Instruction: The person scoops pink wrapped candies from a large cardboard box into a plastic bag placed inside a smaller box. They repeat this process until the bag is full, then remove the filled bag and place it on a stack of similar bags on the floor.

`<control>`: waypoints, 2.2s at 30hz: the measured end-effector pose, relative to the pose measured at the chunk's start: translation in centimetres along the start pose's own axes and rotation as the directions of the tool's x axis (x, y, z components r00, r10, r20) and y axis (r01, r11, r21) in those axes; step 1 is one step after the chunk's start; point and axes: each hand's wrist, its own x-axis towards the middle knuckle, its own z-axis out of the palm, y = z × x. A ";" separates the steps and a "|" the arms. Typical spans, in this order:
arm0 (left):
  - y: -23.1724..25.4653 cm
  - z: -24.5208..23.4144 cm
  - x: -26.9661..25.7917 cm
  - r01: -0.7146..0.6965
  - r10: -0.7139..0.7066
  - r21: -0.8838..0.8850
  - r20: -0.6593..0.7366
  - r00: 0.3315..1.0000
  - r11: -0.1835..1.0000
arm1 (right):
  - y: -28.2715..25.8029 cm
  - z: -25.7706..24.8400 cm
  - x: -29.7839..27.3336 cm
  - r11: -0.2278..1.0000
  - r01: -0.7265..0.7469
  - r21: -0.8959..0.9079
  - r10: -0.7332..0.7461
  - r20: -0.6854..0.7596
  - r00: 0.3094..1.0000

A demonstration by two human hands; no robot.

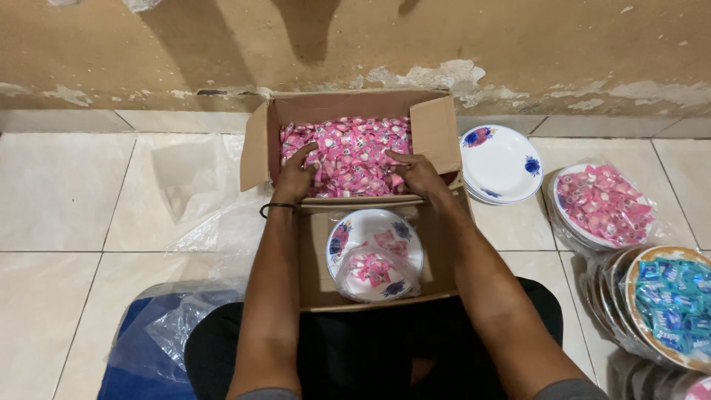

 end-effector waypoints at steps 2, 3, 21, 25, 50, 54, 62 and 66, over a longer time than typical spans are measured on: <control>-1.6 0.8 1.1 0.016 -0.015 0.059 -0.003 1.000 0.998 | 0.5 -0.1 0.5 0.999 0.029 -0.017 -0.029 -0.003 1.000; -2.4 1.3 1.6 0.034 -0.033 0.117 -0.009 0.999 0.993 | 0.9 -0.2 0.7 0.998 0.055 -0.034 -0.055 -0.002 0.998; -4.8 2.0 2.8 0.026 -0.014 0.149 -0.083 0.996 0.989 | 1.4 -0.9 0.9 0.985 0.084 0.154 -0.070 -0.092 0.993; -2.3 1.4 1.8 0.131 -0.125 0.098 -0.065 0.990 0.986 | 4.7 -2.0 3.7 0.929 0.099 0.357 -0.068 -0.096 0.993; 0.0 4.7 -8.8 -0.160 0.201 -0.147 0.329 0.923 0.976 | 5.9 -0.7 -14.4 0.948 -0.055 0.314 -0.034 0.269 0.963; -1.7 8.7 -10.7 -0.063 0.096 -0.073 0.720 0.687 0.995 | 11.0 -2.5 -11.4 0.936 -0.093 0.338 0.081 0.049 0.996; 2.4 7.8 -11.5 -0.341 -0.011 0.311 0.752 0.659 0.887 | 7.8 -1.1 -13.7 0.984 -0.043 0.175 0.040 0.022 0.999; 6.5 2.7 -10.8 -0.146 0.083 0.036 0.684 0.725 0.989 | 7.8 -1.6 -12.4 0.978 0.099 0.183 -0.095 -0.031 0.995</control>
